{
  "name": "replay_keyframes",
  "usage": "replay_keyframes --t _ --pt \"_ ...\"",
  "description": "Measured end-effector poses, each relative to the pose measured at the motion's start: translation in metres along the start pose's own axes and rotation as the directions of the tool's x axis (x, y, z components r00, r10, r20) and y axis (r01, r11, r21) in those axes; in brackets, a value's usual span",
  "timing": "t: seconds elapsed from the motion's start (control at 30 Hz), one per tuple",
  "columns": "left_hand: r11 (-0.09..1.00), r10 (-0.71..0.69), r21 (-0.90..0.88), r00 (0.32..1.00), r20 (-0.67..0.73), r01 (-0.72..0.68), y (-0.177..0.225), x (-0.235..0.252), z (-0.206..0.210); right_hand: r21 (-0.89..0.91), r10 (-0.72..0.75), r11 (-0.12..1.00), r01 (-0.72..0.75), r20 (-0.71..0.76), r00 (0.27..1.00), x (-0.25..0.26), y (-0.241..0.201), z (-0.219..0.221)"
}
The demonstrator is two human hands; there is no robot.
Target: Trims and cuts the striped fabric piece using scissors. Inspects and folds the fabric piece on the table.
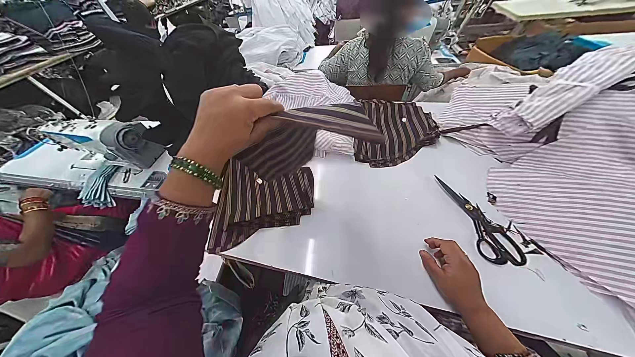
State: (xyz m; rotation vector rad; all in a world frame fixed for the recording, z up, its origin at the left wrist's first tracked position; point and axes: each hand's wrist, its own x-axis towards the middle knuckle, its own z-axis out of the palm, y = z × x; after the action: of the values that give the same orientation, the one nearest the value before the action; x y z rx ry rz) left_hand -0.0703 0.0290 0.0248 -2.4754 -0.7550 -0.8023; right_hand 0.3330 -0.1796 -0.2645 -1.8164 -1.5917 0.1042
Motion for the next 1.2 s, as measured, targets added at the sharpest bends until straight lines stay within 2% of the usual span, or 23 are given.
replay_keyframes --t 0.07,0.1,0.17,0.2,0.23,0.27,0.3,0.33,0.4,0.47,0.57,0.63,0.7,0.8,0.87,0.93,0.97,1.1,1.2 --pt "0.997 0.071 0.040 0.996 0.047 -0.073 -0.008 -0.022 -0.003 -0.047 0.008 0.999 -0.009 -0.018 1.000 0.000 -0.004 0.004" --pt "0.996 0.084 0.021 0.992 0.097 -0.086 -0.012 -0.042 0.010 -0.063 0.016 0.998 -0.018 -0.028 0.999 0.000 -0.004 0.005" --pt "0.998 0.034 -0.062 0.959 0.282 -0.018 -0.012 -0.093 0.049 -0.086 0.025 0.996 -0.029 -0.044 0.999 0.001 -0.004 0.006" --pt "0.993 -0.017 -0.098 0.903 0.429 0.065 -0.007 -0.120 0.068 -0.095 0.032 0.995 -0.036 -0.043 0.999 0.000 -0.005 0.006" --pt "0.979 -0.061 -0.124 0.810 0.584 0.163 0.001 -0.143 0.083 -0.104 0.039 0.994 -0.043 -0.038 0.999 0.000 -0.005 0.005" --pt "0.958 -0.089 -0.133 0.709 0.700 0.252 0.009 -0.162 0.096 -0.113 0.045 0.992 -0.049 -0.039 0.998 -0.001 -0.006 0.006" --pt "0.938 -0.110 -0.140 0.654 0.748 0.318 0.017 -0.178 0.105 -0.117 0.052 0.991 -0.058 -0.046 0.998 -0.001 -0.008 0.006" --pt "0.922 -0.130 -0.157 0.666 0.735 0.353 0.024 -0.192 0.111 -0.108 0.062 0.992 -0.068 -0.055 0.997 -0.001 -0.013 0.008" --pt "0.916 -0.171 -0.214 0.813 0.557 0.340 0.032 -0.207 0.116 -0.058 0.032 0.998 -0.035 -0.061 0.998 0.000 -0.034 0.018" --pt "0.928 -0.177 -0.251 0.920 0.349 0.274 0.038 -0.202 0.109 0.004 -0.142 0.990 0.143 -0.085 0.986 0.006 -0.072 0.039" --pt "0.929 -0.068 -0.348 0.982 0.174 0.126 0.047 -0.176 0.089 0.112 -0.430 0.887 0.448 -0.153 0.890 0.027 -0.142 0.075" --pt "0.901 0.028 -0.433 0.989 0.148 0.039 0.050 -0.164 0.075 0.084 -0.553 0.816 0.572 -0.174 0.815 0.055 -0.179 0.090" --pt "0.875 0.093 -0.485 0.984 0.155 -0.006 0.046 -0.158 0.059 0.086 -0.601 0.782 0.618 -0.160 0.783 0.082 -0.205 0.089" --pt "0.853 0.124 -0.521 0.981 0.148 -0.029 0.029 -0.158 0.033 0.264 -0.660 0.734 0.626 0.058 0.749 0.112 -0.233 0.063" --pt "0.818 0.147 -0.574 0.979 0.142 -0.040 0.018 -0.157 0.018 0.411 -0.720 0.685 0.601 0.259 0.643 0.125 -0.248 0.046" --pt "0.779 0.200 -0.623 0.971 0.133 -0.075 0.009 -0.153 0.010 0.517 -0.775 0.631 0.579 0.377 0.508 0.136 -0.267 0.039" --pt "0.758 0.230 -0.645 0.965 0.126 -0.097 0.005 -0.150 0.007 0.547 -0.792 0.611 0.572 0.408 0.455 0.142 -0.277 0.037" --pt "0.701 0.332 -0.687 0.940 0.075 -0.192 -0.007 -0.139 -0.004 0.620 -0.851 0.524 0.585 0.414 0.323 0.168 -0.309 0.037" --pt "0.751 0.345 -0.623 0.935 0.086 -0.220 -0.021 -0.133 -0.008 0.672 -0.845 0.512 0.536 0.507 0.172 0.177 -0.325 0.036"
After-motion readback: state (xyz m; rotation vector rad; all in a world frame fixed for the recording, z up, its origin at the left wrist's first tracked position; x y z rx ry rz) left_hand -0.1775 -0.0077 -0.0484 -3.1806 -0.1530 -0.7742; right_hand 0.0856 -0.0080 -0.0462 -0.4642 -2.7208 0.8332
